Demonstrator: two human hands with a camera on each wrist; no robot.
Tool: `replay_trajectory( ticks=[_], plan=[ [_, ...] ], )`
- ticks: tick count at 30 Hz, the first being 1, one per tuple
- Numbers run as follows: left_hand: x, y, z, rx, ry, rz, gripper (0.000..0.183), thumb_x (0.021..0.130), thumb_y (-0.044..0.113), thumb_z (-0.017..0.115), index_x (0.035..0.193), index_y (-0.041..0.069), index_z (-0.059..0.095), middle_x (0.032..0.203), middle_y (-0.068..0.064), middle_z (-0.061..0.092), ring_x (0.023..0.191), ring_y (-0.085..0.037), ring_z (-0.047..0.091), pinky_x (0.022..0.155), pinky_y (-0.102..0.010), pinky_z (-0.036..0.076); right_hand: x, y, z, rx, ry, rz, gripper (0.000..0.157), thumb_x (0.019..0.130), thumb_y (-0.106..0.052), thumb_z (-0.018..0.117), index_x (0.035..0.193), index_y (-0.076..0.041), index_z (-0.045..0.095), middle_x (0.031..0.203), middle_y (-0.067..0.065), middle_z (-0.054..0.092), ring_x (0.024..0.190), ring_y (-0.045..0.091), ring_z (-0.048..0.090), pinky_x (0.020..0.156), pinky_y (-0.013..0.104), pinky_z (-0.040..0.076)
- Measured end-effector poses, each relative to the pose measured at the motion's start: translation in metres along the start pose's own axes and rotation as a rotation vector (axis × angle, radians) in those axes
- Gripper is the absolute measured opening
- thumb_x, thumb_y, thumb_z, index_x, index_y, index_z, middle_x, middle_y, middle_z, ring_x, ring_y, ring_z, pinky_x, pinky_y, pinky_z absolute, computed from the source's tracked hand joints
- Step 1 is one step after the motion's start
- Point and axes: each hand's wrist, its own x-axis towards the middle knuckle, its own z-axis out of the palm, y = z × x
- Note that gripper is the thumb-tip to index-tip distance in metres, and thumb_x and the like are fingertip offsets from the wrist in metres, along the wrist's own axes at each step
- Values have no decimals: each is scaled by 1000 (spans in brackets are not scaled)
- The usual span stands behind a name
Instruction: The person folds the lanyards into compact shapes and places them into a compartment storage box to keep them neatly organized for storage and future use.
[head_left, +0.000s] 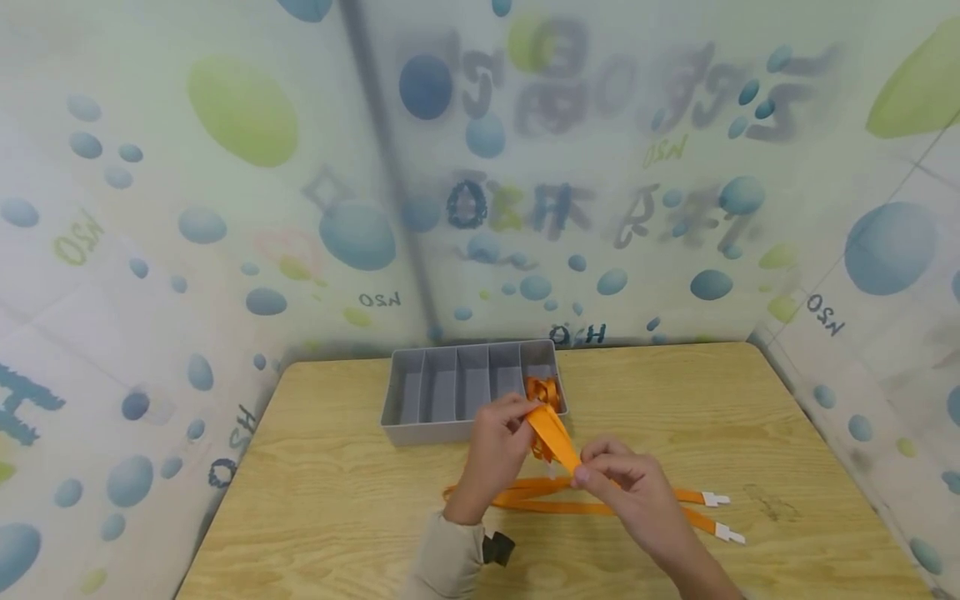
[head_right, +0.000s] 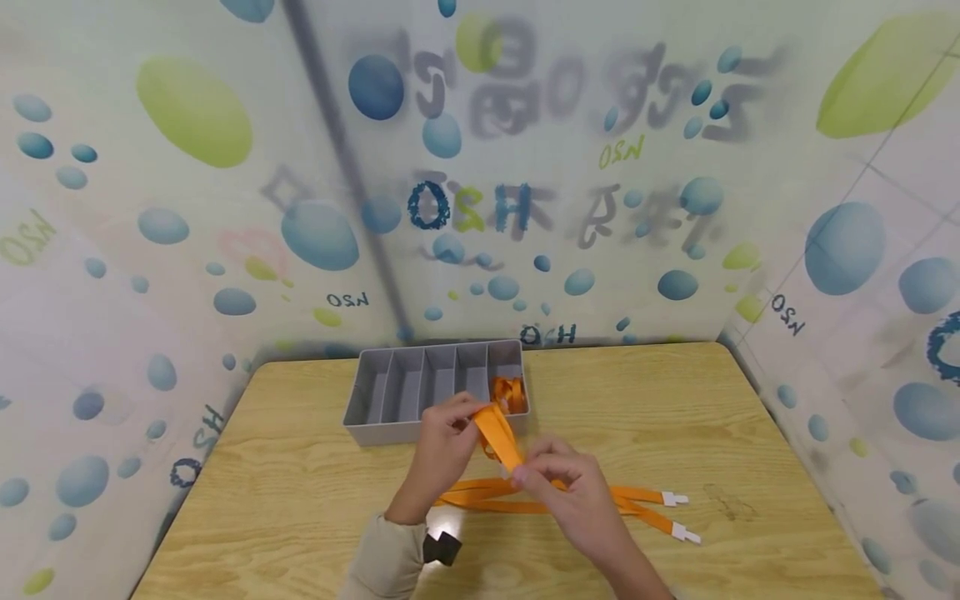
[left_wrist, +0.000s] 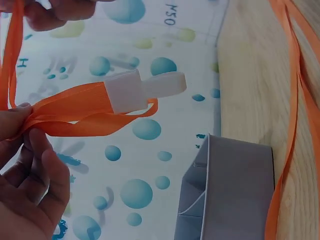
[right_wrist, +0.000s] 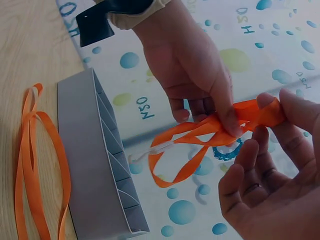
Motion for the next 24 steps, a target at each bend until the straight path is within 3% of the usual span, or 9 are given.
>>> replay_trajectory(
  ticks=[5, 10, 15, 18, 22, 24],
  plan=[
    [3, 6, -3, -84, 9, -49, 16, 95, -3, 63, 102, -1, 77, 84, -7, 69, 68, -14, 57, 56, -24, 51, -1, 2, 4, -10, 75, 19, 14, 96, -1, 63, 91, 0, 76, 96, 7, 66, 90, 19, 60, 81, 32, 54],
    [5, 16, -6, -132, -1, -62, 16, 93, -8, 61, 100, -6, 76, 84, -14, 68, 63, -26, 56, 55, -21, 49, 0, 3, 8, 30, 144, 30, 10, 94, -1, 66, 94, 4, 75, 96, 9, 70, 87, 19, 63, 80, 31, 56],
    [8, 46, -16, -145, -19, -33, 18, 90, -14, 58, 98, -11, 74, 82, -17, 66, 61, -15, 51, 56, -20, 47, 1, 3, 11, 29, 178, 7, 8, 93, 1, 67, 97, 4, 72, 94, 10, 71, 80, 18, 64, 74, 31, 57],
    [7, 40, -15, -154, -29, -20, 18, 92, -10, 60, 100, -8, 75, 83, -15, 67, 65, -11, 51, 58, -20, 48, 2, 2, 11, 8, 195, 6, 9, 92, 1, 68, 100, 4, 71, 93, 8, 71, 78, 17, 64, 71, 31, 58],
    [6, 22, -13, -189, -52, -23, 16, 95, -2, 62, 101, -2, 77, 87, -11, 68, 69, -13, 56, 61, -27, 54, 5, 1, 11, -50, 216, 36, 17, 90, -1, 72, 106, 5, 69, 89, 7, 71, 76, 17, 66, 70, 31, 58],
    [7, 25, -14, -208, -66, -14, 15, 96, 0, 63, 100, -2, 77, 88, -10, 68, 71, -13, 58, 62, -33, 57, 8, 1, 9, -87, 223, 61, 24, 88, -3, 74, 110, 4, 69, 86, 6, 71, 74, 17, 66, 69, 30, 58]
  ],
)
